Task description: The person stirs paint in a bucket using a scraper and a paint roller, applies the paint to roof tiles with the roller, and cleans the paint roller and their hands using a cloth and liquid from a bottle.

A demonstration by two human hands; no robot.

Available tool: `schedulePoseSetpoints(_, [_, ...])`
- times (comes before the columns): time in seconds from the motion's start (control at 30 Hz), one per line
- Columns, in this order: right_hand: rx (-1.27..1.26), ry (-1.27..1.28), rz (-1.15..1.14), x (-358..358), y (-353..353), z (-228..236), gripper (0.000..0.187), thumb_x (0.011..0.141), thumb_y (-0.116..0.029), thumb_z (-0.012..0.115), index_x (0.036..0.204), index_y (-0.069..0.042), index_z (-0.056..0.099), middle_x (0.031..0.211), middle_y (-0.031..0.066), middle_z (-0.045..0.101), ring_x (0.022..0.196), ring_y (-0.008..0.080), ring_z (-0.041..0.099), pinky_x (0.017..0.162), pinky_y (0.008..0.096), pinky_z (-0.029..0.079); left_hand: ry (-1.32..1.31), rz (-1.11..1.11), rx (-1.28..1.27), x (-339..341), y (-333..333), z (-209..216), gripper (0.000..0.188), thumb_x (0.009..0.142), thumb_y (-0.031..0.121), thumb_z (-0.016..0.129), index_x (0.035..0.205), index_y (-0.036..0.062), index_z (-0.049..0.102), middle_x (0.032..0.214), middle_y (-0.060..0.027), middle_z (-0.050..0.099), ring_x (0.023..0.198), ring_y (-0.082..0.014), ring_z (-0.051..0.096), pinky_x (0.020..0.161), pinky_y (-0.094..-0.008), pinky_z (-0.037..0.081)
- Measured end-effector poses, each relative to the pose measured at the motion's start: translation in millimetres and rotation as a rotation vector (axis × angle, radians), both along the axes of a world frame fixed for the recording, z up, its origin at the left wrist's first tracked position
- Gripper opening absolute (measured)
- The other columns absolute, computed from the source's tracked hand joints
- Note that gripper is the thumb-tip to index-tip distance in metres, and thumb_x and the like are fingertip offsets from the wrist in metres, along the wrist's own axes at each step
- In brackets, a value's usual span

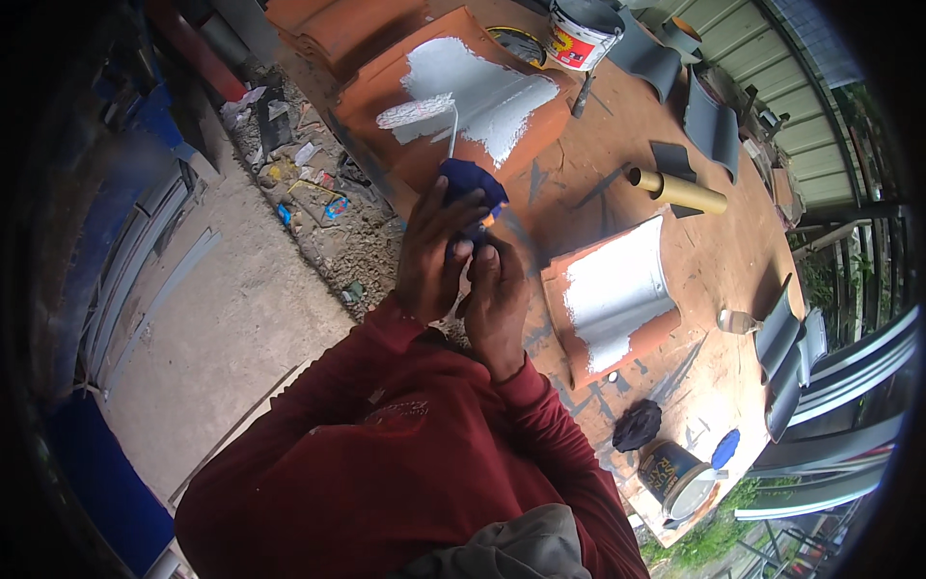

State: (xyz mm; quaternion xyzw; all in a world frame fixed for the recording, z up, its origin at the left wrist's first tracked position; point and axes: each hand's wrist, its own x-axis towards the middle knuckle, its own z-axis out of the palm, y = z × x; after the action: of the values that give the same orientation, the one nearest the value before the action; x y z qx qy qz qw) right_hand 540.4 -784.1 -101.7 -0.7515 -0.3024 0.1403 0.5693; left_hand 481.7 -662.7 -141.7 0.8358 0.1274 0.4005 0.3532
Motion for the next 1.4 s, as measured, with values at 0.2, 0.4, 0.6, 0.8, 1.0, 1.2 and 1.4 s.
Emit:
schedulePoseSetpoints(0.2, [-0.013,0.121,-0.057,4,4,7,0.044,0.115,-0.033,0.044,0.125,0.005,0.065,0.079,0.0051,0.061,0.062,0.0083,0.058,0.051,0.0284,0.046,-0.171,-0.008,-0.342,4,-21,1,0.044,0.113,0.029,0.042,0.148,0.009,0.059,0.162,-0.013,0.049,0.154,-0.0477,0.032,0.123,-0.057,0.03])
schedulePoseSetpoints(0.4, [0.193,0.578,-0.009,4,-6,12,0.043,0.116,-0.035,0.044,0.122,0.003,0.064,0.082,0.0023,0.062,0.063,0.0061,0.053,0.054,0.0261,0.046,-0.167,-0.313,-1.112,-46,-46,-9,0.061,0.113,0.048,0.042,0.148,-0.0016,0.053,0.141,-0.0207,0.064,0.132,-0.035,0.063,0.11,-0.046,0.051])
schedulePoseSetpoints(0.6, [-0.014,0.281,0.061,-18,-1,6,0.041,0.115,-0.033,0.048,0.122,0.004,0.063,0.084,0.0032,0.063,0.061,0.0087,0.053,0.055,0.0287,0.048,-0.619,-0.274,-1.759,-19,-30,21,0.06,0.115,0.051,0.035,0.145,0.0008,0.05,0.121,-0.0117,0.07,0.1,-0.0198,0.073,0.089,-0.0358,0.061])
schedulePoseSetpoints(0.8, [-0.19,-0.331,-0.005,-24,-1,21,0.034,0.097,-0.008,0.069,0.125,0.007,0.06,0.095,0.031,0.072,0.079,0.0492,0.072,0.066,0.0505,0.057,-0.167,-0.192,-1.524,-4,-10,37,0.054,0.116,0.047,0.039,0.136,0.0005,0.058,0.121,-0.0096,0.067,0.111,-0.0171,0.068,0.096,-0.0341,0.056])
schedulePoseSetpoints(1.0, [-0.024,-0.259,-0.074,-19,6,2,0.034,0.096,-0.012,0.068,0.123,0.003,0.055,0.096,0.0317,0.068,0.082,0.0535,0.068,0.07,0.0565,0.054,-0.178,-0.251,-1.418,-2,-7,43,0.058,0.115,0.047,0.042,0.147,-0.0007,0.052,0.138,-0.0137,0.063,0.124,-0.0261,0.064,0.108,-0.0434,0.053])
schedulePoseSetpoints(1.2, [-0.151,-0.082,0.014,-24,2,-4,0.039,0.1,-0.022,0.065,0.129,0.002,0.054,0.105,0.0312,0.068,0.092,0.0523,0.068,0.076,0.0573,0.055,-0.066,-0.023,-1.419,34,33,1,0.069,0.11,0.055,0.052,0.151,-0.0004,0.047,0.141,-0.0139,0.058,0.123,-0.0275,0.063,0.107,-0.0449,0.053])
schedulePoseSetpoints(1.4, [0.083,-0.27,-0.134,-4,-7,12,0.036,0.101,-0.02,0.063,0.128,0.001,0.053,0.094,0.0306,0.069,0.084,0.0539,0.067,0.071,0.0594,0.053,-0.038,-0.29,-1.414,26,6,21,0.062,0.111,0.047,0.052,0.157,0.0067,0.044,0.152,-0.0105,0.055,0.137,-0.026,0.056,0.117,-0.0423,0.046])
